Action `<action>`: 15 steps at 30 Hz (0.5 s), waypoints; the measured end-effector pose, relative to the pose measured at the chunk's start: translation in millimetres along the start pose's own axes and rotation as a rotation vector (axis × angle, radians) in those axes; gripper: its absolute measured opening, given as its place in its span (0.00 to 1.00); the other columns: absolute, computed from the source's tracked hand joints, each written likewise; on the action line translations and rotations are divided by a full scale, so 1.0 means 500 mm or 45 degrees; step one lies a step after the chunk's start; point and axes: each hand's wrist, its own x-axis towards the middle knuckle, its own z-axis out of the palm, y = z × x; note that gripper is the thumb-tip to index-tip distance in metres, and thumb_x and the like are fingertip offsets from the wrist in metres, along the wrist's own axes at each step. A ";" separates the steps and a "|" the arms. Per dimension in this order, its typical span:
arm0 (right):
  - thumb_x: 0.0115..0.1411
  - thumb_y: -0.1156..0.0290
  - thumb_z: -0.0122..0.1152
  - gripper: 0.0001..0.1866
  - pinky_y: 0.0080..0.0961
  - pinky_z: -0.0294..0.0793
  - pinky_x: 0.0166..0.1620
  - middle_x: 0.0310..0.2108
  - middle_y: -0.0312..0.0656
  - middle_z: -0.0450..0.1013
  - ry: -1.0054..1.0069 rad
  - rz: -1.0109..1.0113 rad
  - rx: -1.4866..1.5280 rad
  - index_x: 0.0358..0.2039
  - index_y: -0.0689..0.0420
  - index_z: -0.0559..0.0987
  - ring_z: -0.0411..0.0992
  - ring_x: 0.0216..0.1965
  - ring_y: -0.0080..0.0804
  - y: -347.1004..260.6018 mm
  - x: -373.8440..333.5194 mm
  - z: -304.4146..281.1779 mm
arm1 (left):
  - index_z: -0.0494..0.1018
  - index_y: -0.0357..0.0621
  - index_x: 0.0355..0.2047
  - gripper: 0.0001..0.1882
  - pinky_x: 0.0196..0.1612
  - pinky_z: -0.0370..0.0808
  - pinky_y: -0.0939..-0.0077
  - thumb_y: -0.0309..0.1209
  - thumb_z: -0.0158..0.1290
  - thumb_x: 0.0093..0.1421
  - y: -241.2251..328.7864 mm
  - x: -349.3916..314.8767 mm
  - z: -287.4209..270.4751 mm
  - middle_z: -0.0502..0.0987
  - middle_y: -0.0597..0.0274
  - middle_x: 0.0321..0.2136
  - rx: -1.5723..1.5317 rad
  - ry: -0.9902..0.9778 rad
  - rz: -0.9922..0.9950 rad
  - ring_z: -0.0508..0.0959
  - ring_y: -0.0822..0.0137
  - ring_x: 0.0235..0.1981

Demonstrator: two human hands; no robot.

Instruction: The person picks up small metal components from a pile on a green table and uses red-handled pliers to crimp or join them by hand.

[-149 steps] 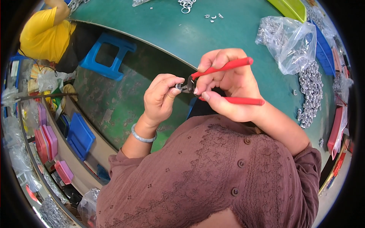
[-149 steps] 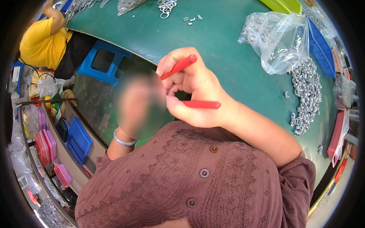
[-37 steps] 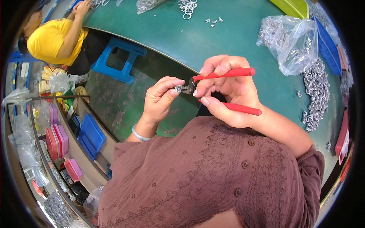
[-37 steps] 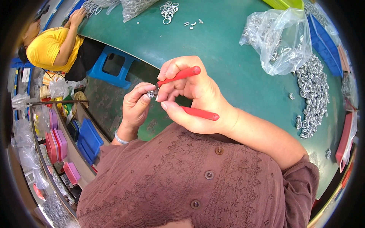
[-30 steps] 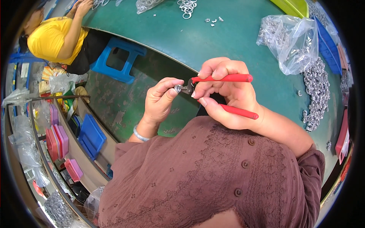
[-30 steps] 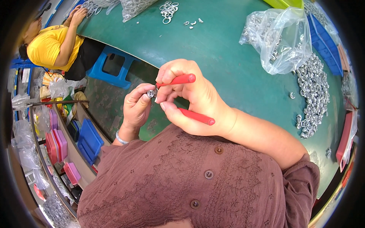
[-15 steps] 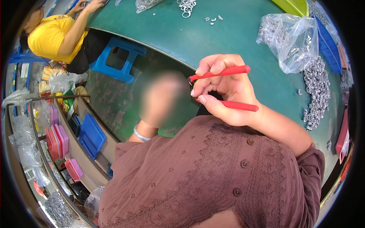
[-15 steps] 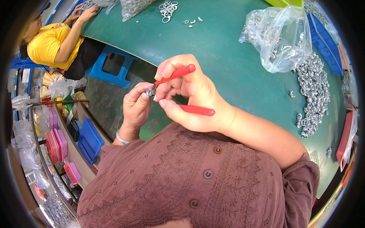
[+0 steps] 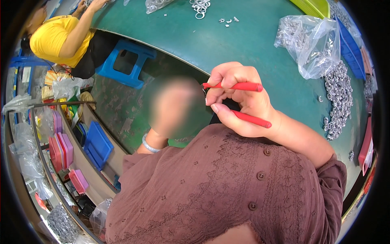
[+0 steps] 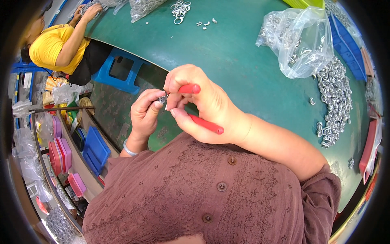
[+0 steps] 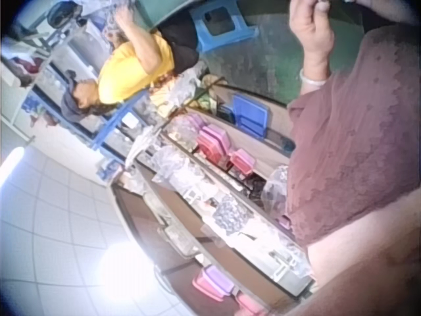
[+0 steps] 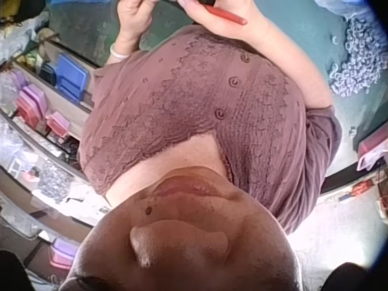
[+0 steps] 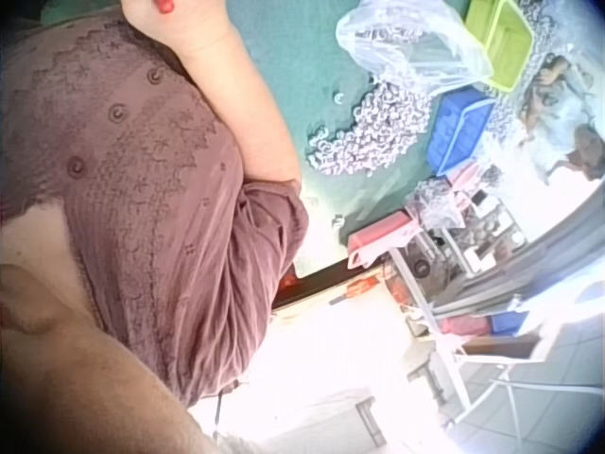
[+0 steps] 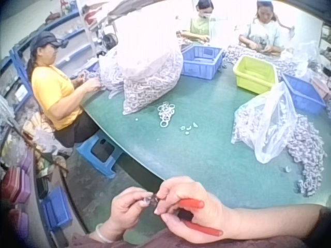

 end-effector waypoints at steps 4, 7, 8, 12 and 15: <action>0.45 0.89 0.50 0.24 0.18 0.70 0.32 0.39 0.42 0.58 0.061 0.034 0.117 0.42 0.57 0.58 0.68 0.31 0.25 0.002 -0.005 0.007 | 0.72 0.35 0.35 0.09 0.35 0.68 0.82 0.25 0.51 0.54 0.006 0.002 0.001 0.72 0.59 0.32 0.004 0.006 -0.015 0.71 0.71 0.32; 0.44 0.89 0.50 0.23 0.18 0.70 0.31 0.39 0.43 0.58 0.133 0.050 0.239 0.41 0.57 0.59 0.68 0.31 0.26 0.008 -0.005 0.010 | 0.72 0.35 0.35 0.08 0.33 0.68 0.82 0.24 0.51 0.54 0.007 0.002 0.001 0.72 0.59 0.31 0.065 -0.018 0.039 0.71 0.71 0.31; 0.44 0.89 0.50 0.23 0.18 0.70 0.31 0.39 0.43 0.58 0.134 0.050 0.240 0.41 0.57 0.59 0.68 0.31 0.26 0.006 -0.004 0.010 | 0.72 0.35 0.35 0.08 0.33 0.68 0.83 0.24 0.51 0.54 0.006 0.001 0.001 0.72 0.59 0.31 0.061 -0.010 0.040 0.71 0.71 0.31; 0.45 0.89 0.49 0.23 0.20 0.71 0.31 0.40 0.46 0.58 0.011 -0.025 -0.025 0.41 0.57 0.58 0.69 0.31 0.28 -0.004 -0.003 0.000 | 0.72 0.35 0.35 0.08 0.32 0.68 0.83 0.23 0.52 0.53 0.008 0.005 -0.001 0.72 0.58 0.31 0.069 -0.029 0.070 0.71 0.71 0.30; 0.46 0.89 0.49 0.24 0.22 0.72 0.31 0.41 0.49 0.58 -0.056 0.015 -0.001 0.41 0.56 0.56 0.70 0.31 0.30 -0.005 -0.002 -0.003 | 0.72 0.35 0.35 0.08 0.31 0.68 0.83 0.23 0.52 0.53 0.012 0.005 0.000 0.72 0.58 0.31 0.042 -0.062 0.035 0.71 0.70 0.30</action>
